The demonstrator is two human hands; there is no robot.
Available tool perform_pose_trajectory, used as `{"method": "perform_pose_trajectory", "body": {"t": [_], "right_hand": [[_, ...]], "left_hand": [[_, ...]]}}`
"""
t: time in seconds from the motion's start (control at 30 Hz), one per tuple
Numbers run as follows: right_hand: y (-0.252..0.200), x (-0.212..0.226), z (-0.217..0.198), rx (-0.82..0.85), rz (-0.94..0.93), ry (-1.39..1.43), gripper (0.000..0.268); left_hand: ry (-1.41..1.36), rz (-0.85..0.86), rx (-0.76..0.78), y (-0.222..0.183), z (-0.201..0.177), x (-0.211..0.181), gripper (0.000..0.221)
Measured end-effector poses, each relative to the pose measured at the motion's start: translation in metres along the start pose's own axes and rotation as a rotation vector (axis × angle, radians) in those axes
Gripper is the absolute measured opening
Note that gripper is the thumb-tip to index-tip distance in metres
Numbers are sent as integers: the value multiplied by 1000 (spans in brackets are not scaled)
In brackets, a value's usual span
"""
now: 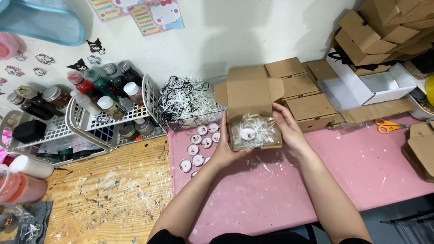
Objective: The person is packaging small white candles into cardboard boxes using shredded paper filler.
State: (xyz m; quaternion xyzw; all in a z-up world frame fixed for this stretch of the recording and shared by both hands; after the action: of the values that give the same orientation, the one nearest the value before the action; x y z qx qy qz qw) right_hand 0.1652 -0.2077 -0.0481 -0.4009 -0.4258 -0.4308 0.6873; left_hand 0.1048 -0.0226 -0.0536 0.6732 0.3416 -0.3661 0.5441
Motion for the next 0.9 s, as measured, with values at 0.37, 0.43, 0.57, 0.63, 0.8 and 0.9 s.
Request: {"method": "perform_pose_trajectory", "body": {"t": [0.37, 0.43, 0.57, 0.63, 0.8, 0.9], "right_hand": [[0, -8, -1, -14, 93, 64, 47], [-4, -5, 3, -4, 107, 67, 49], [9, -21, -12, 21, 58, 7, 46], [25, -47, -35, 30, 38, -18, 45], [48, -74, -77, -32, -117, 104, 35], [17, -26, -31, -53, -140, 149, 38]], "left_hand": [[-108, 81, 32, 0, 1, -6, 148], [-101, 72, 25, 1, 2, -4, 146], [-156, -78, -55, 0, 2, 8, 135], [-232, -209, -100, -6, 2, 29, 129], [-190, -97, -178, -9, -5, 38, 101], [-112, -66, -203, -8, -7, 27, 106]]}}
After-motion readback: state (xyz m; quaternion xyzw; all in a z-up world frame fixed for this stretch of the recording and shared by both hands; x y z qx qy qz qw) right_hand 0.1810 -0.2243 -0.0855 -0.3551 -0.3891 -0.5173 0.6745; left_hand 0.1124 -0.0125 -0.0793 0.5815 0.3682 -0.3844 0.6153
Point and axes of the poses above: each hand's wrist, its own y-axis towards the middle knuckle, its own z-axis out of the palm, x = y × z, the point moved 10 cm from there along y, towards the middle knuckle, and after that the axes turned 7 degrees about z, right-handed, at the moved point
